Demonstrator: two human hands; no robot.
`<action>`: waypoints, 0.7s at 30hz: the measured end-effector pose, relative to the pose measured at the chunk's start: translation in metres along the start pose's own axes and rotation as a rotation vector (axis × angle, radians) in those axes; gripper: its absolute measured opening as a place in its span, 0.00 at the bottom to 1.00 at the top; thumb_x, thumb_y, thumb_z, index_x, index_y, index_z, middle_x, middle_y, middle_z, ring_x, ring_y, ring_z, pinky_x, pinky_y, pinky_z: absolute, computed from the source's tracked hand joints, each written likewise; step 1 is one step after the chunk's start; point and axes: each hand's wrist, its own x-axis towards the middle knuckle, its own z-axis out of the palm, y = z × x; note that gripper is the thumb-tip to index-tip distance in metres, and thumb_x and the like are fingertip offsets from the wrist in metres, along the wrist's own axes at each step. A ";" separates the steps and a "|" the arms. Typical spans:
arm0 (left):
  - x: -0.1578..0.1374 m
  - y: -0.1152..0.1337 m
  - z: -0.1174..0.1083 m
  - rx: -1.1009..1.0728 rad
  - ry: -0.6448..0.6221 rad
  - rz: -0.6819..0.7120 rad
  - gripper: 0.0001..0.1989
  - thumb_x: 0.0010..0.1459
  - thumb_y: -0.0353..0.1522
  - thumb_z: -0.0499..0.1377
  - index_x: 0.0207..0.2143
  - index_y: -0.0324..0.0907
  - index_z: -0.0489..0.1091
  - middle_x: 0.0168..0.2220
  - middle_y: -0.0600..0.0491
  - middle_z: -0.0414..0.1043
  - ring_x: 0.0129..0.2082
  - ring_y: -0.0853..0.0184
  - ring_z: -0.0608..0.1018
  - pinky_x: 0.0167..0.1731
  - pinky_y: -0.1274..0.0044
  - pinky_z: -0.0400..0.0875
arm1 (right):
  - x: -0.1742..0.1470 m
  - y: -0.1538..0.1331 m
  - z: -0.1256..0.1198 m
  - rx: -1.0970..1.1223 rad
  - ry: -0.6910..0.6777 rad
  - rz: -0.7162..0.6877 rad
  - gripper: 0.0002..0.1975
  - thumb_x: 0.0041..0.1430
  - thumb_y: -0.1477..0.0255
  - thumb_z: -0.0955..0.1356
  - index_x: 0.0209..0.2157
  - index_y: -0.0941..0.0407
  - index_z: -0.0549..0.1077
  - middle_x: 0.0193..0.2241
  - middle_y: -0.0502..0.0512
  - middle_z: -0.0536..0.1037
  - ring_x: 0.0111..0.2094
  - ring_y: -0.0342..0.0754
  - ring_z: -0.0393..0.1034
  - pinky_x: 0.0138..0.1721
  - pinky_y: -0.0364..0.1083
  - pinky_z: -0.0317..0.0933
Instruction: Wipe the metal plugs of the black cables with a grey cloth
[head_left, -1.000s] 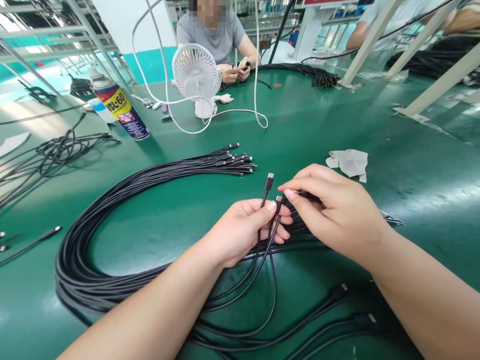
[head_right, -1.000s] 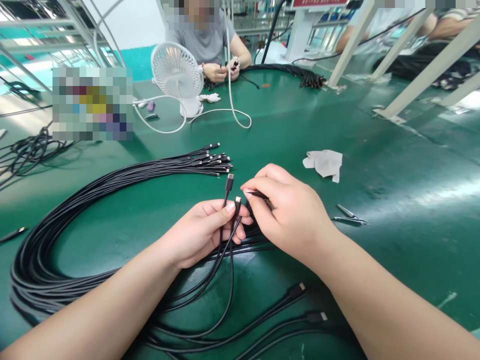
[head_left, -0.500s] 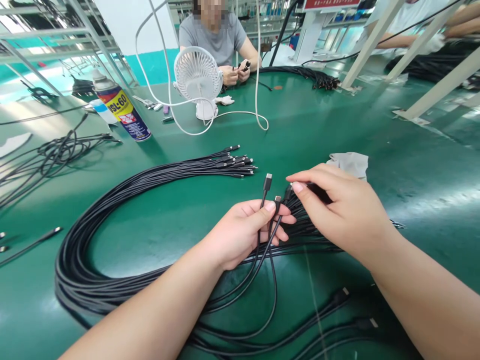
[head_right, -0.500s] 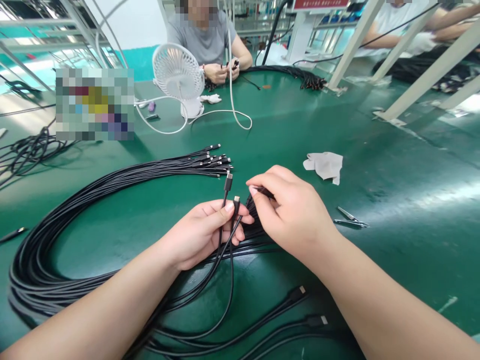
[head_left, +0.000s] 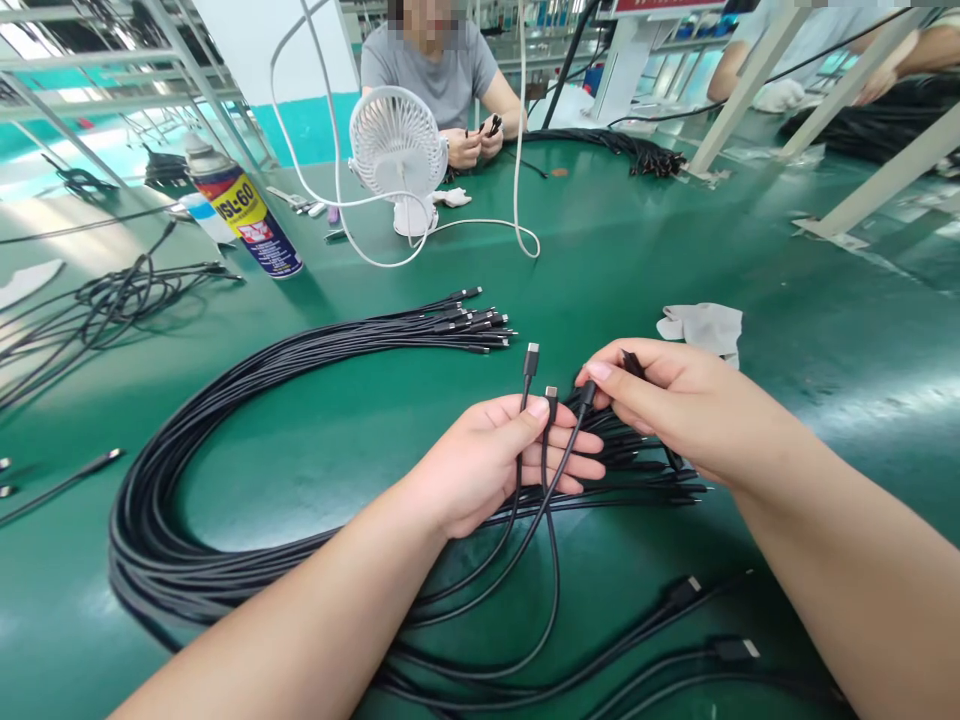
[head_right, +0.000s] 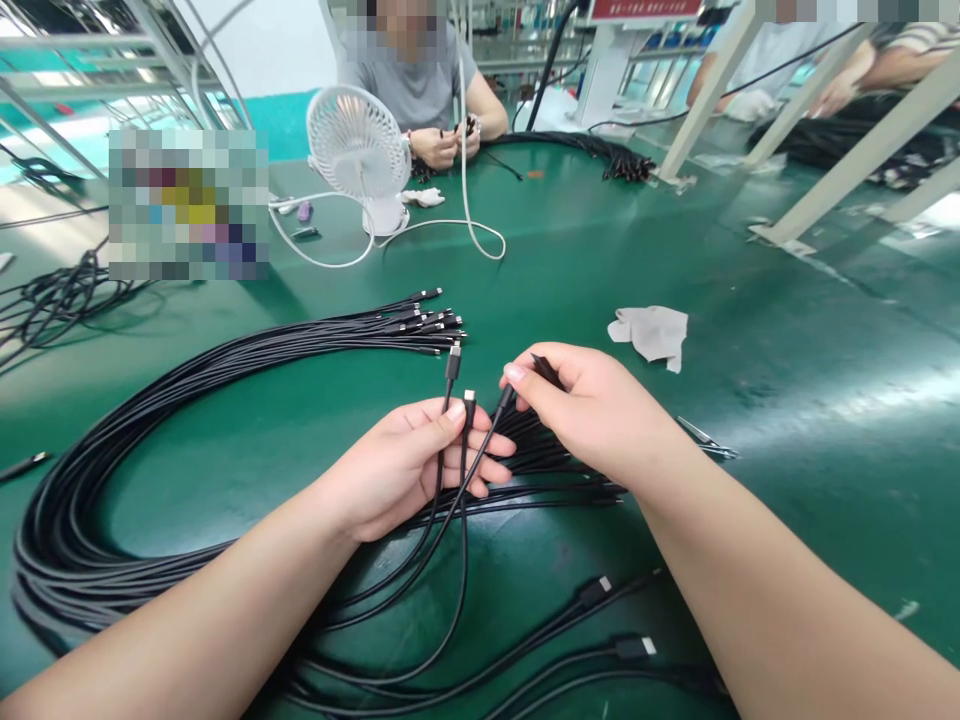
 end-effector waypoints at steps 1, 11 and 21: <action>0.000 0.000 0.000 -0.004 -0.005 0.008 0.11 0.64 0.36 0.59 0.33 0.36 0.72 0.34 0.46 0.80 0.30 0.65 0.82 0.31 0.76 0.75 | -0.001 -0.001 0.000 -0.014 -0.003 -0.009 0.18 0.60 0.57 0.66 0.28 0.57 0.73 0.20 0.48 0.69 0.21 0.41 0.60 0.23 0.42 0.53; 0.000 0.000 0.001 0.026 -0.047 0.024 0.12 0.61 0.38 0.62 0.35 0.37 0.72 0.38 0.46 0.78 0.29 0.68 0.80 0.34 0.75 0.74 | -0.006 -0.013 0.007 -0.091 -0.171 -0.111 0.14 0.64 0.63 0.63 0.27 0.55 0.71 0.21 0.48 0.73 0.25 0.44 0.68 0.29 0.43 0.61; 0.000 -0.001 0.000 0.024 -0.063 0.057 0.14 0.58 0.39 0.65 0.33 0.36 0.73 0.35 0.48 0.77 0.28 0.70 0.79 0.33 0.76 0.72 | -0.010 -0.015 0.006 0.031 -0.187 -0.132 0.16 0.66 0.60 0.64 0.29 0.55 0.72 0.23 0.49 0.75 0.26 0.44 0.71 0.30 0.43 0.65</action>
